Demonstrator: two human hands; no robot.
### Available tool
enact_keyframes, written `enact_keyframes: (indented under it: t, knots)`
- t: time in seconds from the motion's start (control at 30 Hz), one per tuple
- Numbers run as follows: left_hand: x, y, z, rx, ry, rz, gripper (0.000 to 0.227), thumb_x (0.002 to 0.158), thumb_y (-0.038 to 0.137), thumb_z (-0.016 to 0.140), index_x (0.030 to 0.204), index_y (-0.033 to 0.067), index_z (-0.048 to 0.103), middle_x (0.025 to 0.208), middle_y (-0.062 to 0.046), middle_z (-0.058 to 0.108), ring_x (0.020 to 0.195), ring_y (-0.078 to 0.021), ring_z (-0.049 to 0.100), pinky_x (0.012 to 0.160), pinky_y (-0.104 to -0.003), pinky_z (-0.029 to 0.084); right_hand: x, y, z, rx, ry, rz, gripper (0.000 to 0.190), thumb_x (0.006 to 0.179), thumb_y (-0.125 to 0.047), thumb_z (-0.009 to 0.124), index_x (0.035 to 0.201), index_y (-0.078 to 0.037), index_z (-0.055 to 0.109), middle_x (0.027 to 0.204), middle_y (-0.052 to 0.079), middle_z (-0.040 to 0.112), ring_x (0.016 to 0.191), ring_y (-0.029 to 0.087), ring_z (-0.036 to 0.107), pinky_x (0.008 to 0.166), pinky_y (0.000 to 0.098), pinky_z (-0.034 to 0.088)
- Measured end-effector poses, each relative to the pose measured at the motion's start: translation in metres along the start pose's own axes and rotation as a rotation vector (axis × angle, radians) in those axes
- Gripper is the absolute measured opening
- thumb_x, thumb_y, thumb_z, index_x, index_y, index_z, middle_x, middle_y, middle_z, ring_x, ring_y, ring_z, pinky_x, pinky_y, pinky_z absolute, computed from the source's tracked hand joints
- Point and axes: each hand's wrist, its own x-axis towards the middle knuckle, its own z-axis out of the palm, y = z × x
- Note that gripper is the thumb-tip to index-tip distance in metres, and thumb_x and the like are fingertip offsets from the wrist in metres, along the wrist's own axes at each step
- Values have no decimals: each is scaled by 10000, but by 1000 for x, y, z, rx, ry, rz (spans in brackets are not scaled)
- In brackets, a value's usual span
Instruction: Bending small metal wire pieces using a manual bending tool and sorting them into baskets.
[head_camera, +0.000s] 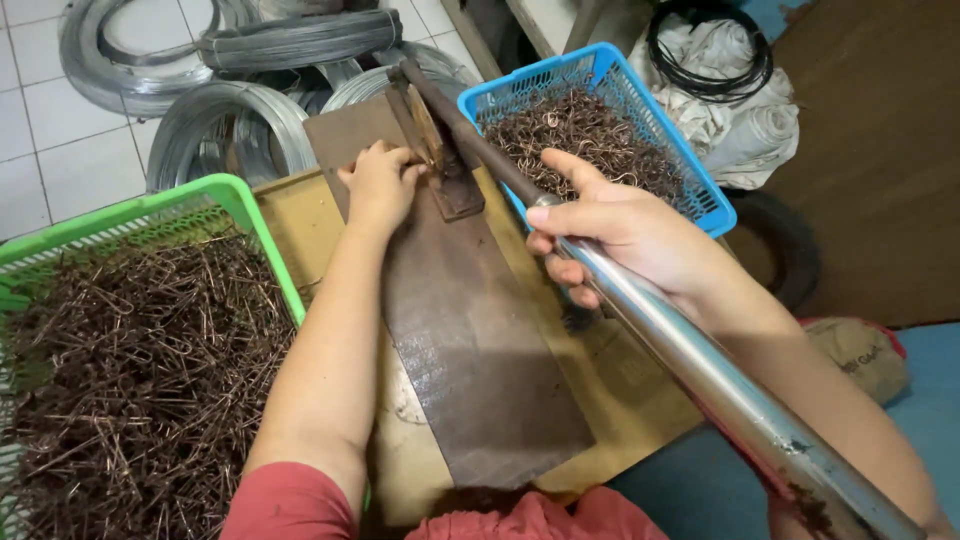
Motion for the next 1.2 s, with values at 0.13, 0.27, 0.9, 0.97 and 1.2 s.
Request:
enact_keyframes:
  t: [0.13,0.27,0.9,0.97,1.2]
  knots:
    - [3,-1,-8,-66,-119,26,137,1044,282,665,1013,264,797,1042,-32,584,1084,-305,621,932,-607,335,-3,9,1,-60,10,-2,1024,991,-134,687,1788,-225,51,886,68,619,527,73,599,369,235,545]
    - [1,-11,-2,9,-250,12,102,1031,320,720,1060,266,802,1150,-68,669,1186,-351,645,1051,-753,281,3,50,-11,-243,49,35,944,1015,-188,656,1747,-175,60,871,57,551,493,125,609,357,316,572]
    - [-23,28,-44,-1163,-575,-169,193,970,110,636,947,-7,788,851,-117,777,815,-169,751,775,-318,651,67,233,-67,-316,317,-121,771,977,-123,755,1664,-199,413,599,118,607,357,252,623,298,326,516]
    - [-28,29,-37,-1208,-564,-247,140,971,106,669,924,15,763,783,-98,706,766,-175,741,754,-354,679,57,219,-53,-450,369,-69,781,940,-235,789,1651,-227,467,1044,195,619,790,316,667,638,406,560]
    - [-50,73,-16,-1012,-718,-163,402,995,114,767,1273,-46,524,1041,-176,664,838,-265,779,717,-408,697,50,197,-38,-718,456,42,708,908,-364,801,1572,-305,559,1526,110,645,1105,355,785,873,403,684]
